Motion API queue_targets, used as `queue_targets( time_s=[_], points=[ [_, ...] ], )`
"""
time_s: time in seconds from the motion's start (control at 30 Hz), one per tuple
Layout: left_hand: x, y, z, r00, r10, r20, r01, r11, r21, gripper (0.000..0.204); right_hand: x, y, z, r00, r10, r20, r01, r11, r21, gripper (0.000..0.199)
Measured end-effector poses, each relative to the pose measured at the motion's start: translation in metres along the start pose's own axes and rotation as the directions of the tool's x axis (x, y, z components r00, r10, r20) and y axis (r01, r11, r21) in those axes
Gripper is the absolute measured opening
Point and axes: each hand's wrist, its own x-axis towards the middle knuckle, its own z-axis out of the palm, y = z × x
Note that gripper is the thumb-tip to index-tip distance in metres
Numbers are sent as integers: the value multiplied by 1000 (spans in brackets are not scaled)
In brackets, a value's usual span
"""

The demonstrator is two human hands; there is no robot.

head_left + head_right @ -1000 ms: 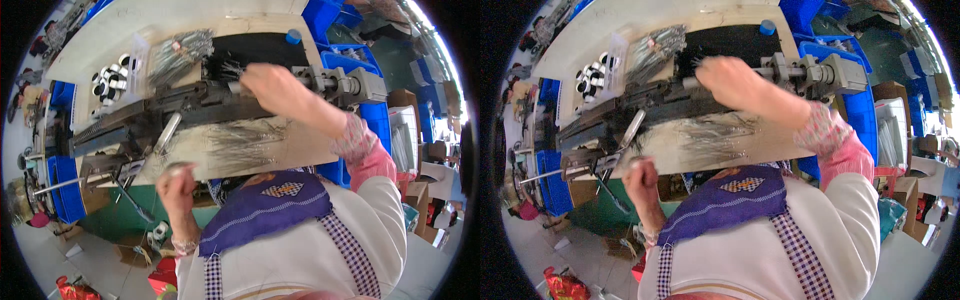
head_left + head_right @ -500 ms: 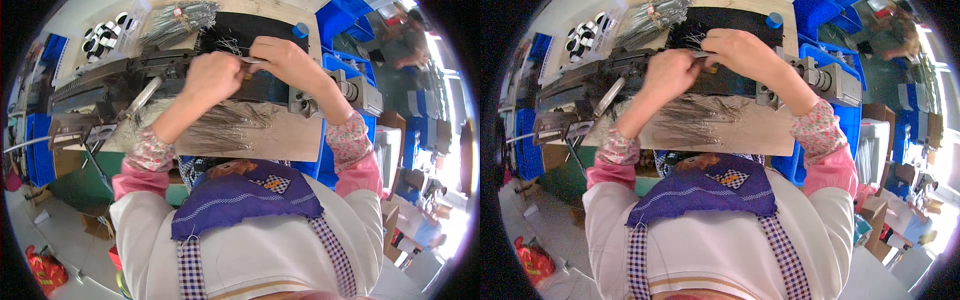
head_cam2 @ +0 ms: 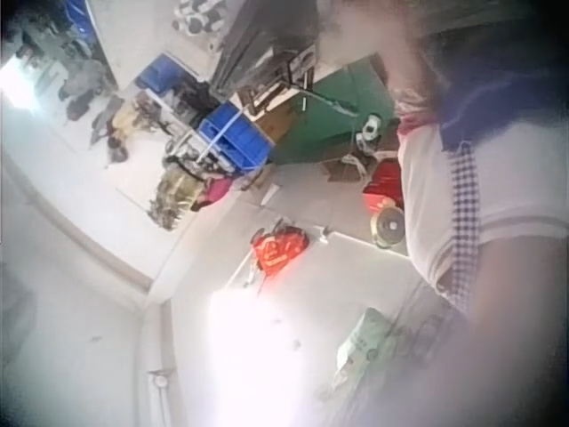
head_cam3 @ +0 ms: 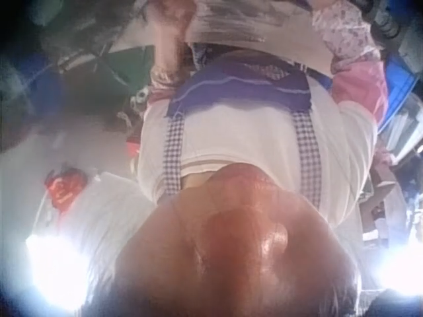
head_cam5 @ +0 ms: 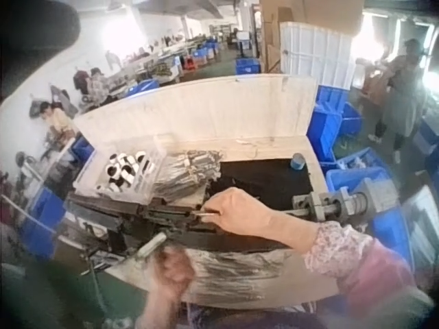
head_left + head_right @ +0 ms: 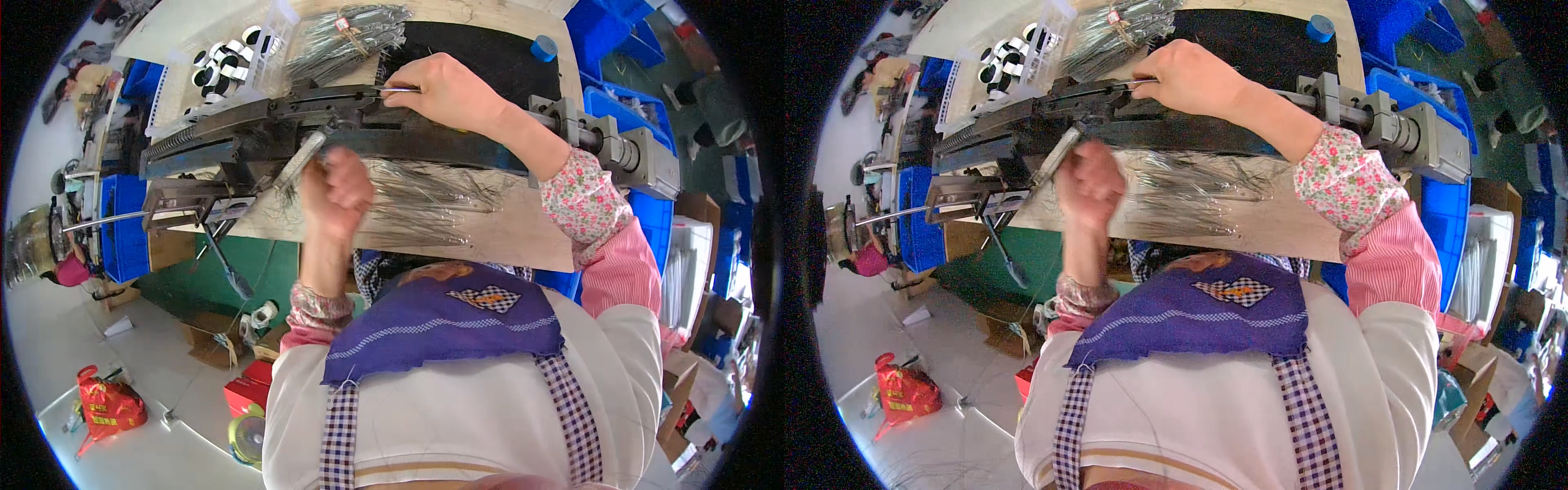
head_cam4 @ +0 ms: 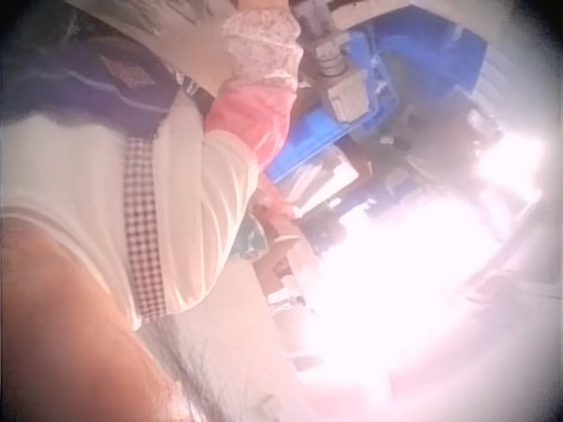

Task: The worker is assembling components of small industrial or cleaning brushes using a manual jig and various filaments.

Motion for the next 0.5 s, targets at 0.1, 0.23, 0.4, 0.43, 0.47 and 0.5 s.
queue_targets(
  time_s=[0.1,0.23,0.4,0.43,0.47,0.5],
  points=[
    [1,1,63,984,-75,163,86,995,-58,40,-1,5,3,999,23,34,-21,999,-39,23],
    [16,-33,3,895,426,130,-185,90,979,31,2,-7,3,998,17,55,-13,997,-73,20],
    [11,-24,-2,899,399,178,-46,-319,947,34,-7,-13,5,992,-124,15,123,950,-286,23],
    [-4,-14,-15,815,385,434,-158,-573,804,39,-10,-25,3,986,-168,-17,150,917,-371,28],
    [-20,1,-28,698,284,657,-220,-788,575,45,-20,-38,3,974,-227,-20,207,918,-338,32],
    [-50,13,-22,638,268,722,-10,-935,355,54,-38,-47,3,963,-269,-29,247,917,-312,37]
  ],
)
